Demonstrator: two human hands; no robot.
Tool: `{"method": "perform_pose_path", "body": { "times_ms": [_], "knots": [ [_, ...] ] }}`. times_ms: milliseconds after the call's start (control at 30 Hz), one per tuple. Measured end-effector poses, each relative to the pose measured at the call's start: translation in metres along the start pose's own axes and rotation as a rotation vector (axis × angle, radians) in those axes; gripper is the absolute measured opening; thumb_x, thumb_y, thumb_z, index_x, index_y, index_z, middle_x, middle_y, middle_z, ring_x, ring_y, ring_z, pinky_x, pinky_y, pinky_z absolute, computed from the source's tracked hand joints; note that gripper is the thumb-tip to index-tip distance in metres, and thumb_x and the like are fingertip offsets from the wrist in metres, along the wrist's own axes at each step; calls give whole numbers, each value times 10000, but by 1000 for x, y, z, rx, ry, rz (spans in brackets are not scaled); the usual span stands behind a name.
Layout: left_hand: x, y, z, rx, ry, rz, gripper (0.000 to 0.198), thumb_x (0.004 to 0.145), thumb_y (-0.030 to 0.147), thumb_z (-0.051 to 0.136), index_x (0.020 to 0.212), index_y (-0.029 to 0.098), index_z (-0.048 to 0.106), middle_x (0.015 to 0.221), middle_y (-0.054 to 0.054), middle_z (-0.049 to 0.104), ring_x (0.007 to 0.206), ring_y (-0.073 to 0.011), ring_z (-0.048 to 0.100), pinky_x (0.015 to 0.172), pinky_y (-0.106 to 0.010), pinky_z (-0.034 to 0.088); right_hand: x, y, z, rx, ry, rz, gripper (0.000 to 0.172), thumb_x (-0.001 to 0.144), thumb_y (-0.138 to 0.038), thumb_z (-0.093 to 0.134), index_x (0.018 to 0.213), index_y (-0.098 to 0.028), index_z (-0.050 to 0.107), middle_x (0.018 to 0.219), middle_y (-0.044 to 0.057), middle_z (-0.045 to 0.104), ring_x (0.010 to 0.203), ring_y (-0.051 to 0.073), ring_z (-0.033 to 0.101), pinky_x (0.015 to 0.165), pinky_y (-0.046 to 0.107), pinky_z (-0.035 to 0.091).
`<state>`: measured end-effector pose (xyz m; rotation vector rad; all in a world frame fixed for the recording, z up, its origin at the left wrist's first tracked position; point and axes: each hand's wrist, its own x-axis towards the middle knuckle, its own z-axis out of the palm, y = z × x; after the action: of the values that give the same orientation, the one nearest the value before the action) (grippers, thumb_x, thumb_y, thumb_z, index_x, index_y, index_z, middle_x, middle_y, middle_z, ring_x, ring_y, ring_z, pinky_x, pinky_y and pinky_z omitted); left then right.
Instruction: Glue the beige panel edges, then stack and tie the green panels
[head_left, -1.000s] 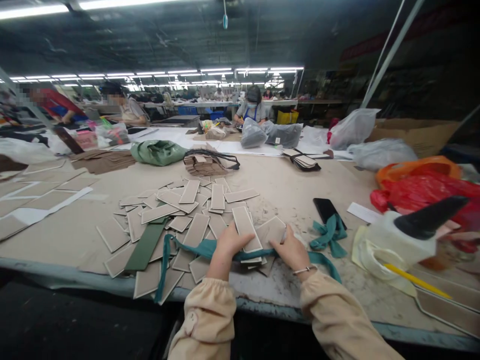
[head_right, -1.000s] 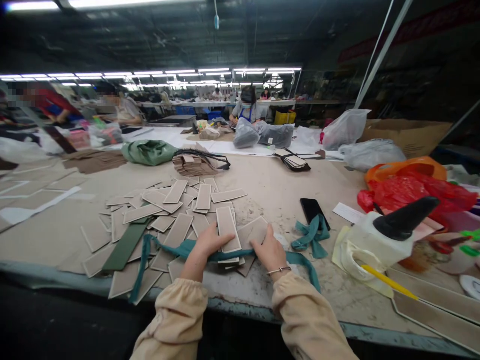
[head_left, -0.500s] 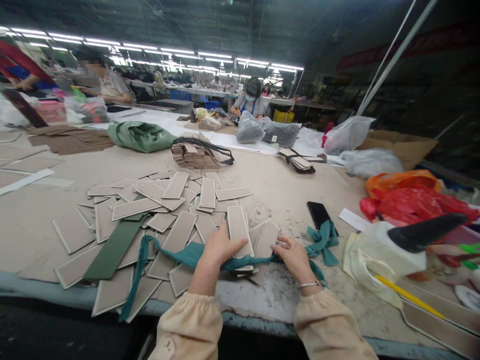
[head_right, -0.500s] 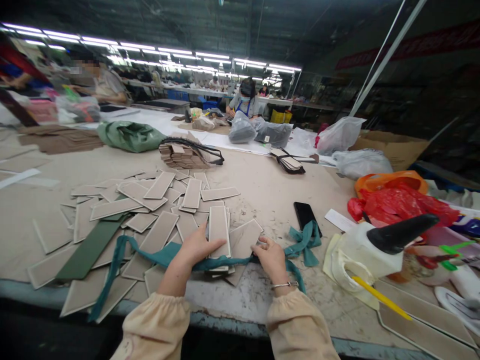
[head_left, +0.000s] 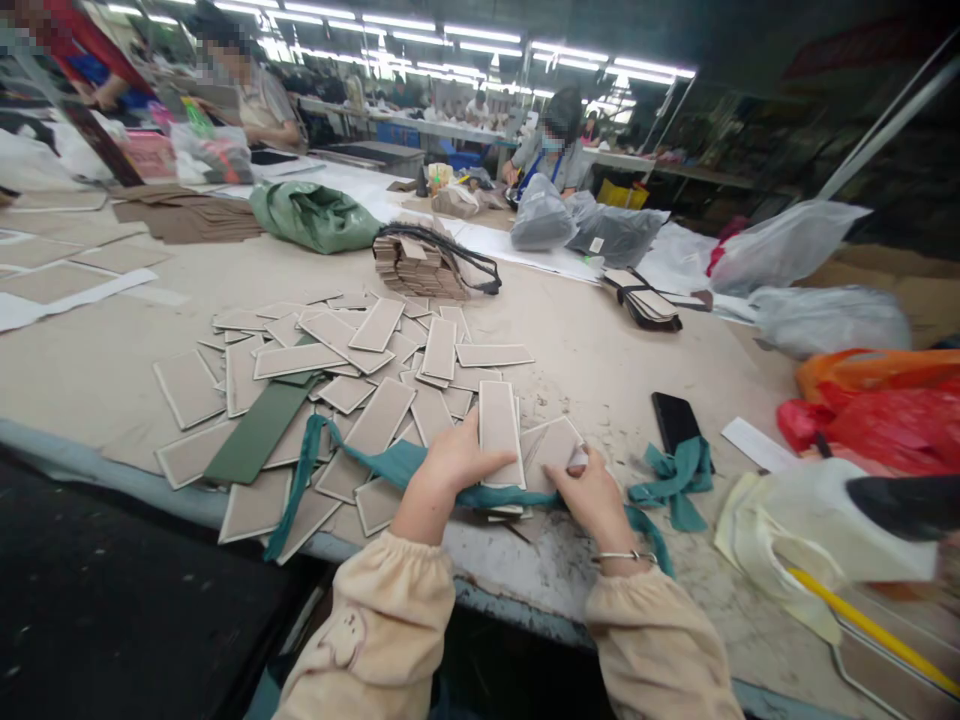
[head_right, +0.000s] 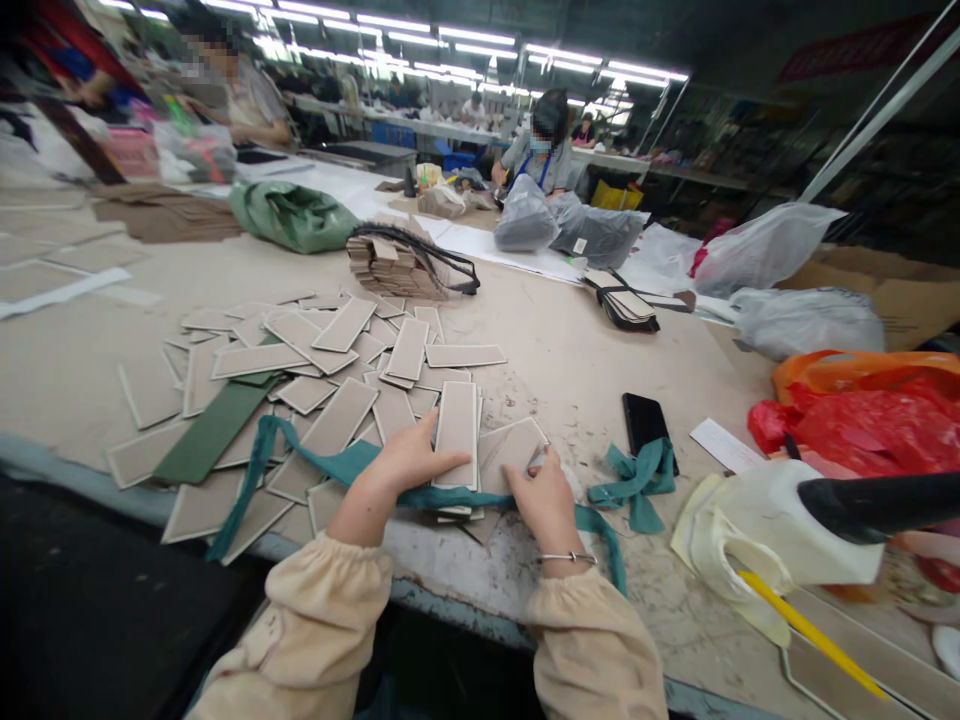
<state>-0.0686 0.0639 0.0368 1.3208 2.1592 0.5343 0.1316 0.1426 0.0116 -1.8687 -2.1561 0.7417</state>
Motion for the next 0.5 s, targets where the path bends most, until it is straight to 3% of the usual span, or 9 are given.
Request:
{"method": "perform_pose_path", "body": {
  "times_ms": [100, 267, 400, 500],
  "knots": [
    [-1, 0, 0, -23, -3, 10, 861, 677, 647, 625, 1379, 215, 376, 1266, -149, 611, 1126, -359, 590, 885, -397, 462, -1, -9, 0, -29, 9, 8, 647, 735, -514, 598, 1240, -131, 466, 1023, 137, 685, 932, 301, 651, 764, 367, 468],
    [-3, 1, 0, -67, -10, 11, 818, 678, 613, 655, 1361, 240, 403, 1216, -120, 643, 1072, -345, 618, 848, -378, 475, 4, -18, 5, 131, 28, 31, 625, 697, -476, 649, 1211, -151, 502, 974, 123, 705, 926, 288, 657, 780, 360, 478],
    [-3, 0, 0, -110, -16, -2, 812, 658, 595, 686, 1338, 228, 436, 1246, -115, 627, 1108, -333, 601, 881, -357, 464, 9, -17, 13, 181, 8, 26, 717, 689, -482, 665, 1286, -126, 490, 956, 103, 714, 957, 273, 654, 809, 346, 480],
    [-2, -1, -1, -114, -24, 2, 808, 645, 596, 694, 1321, 223, 457, 1255, -123, 621, 1113, -340, 596, 880, -363, 465, 9, -12, 15, 204, -19, 12, 754, 671, -480, 684, 1299, -100, 507, 830, 80, 720, 911, 278, 661, 771, 345, 480]
  ]
}}
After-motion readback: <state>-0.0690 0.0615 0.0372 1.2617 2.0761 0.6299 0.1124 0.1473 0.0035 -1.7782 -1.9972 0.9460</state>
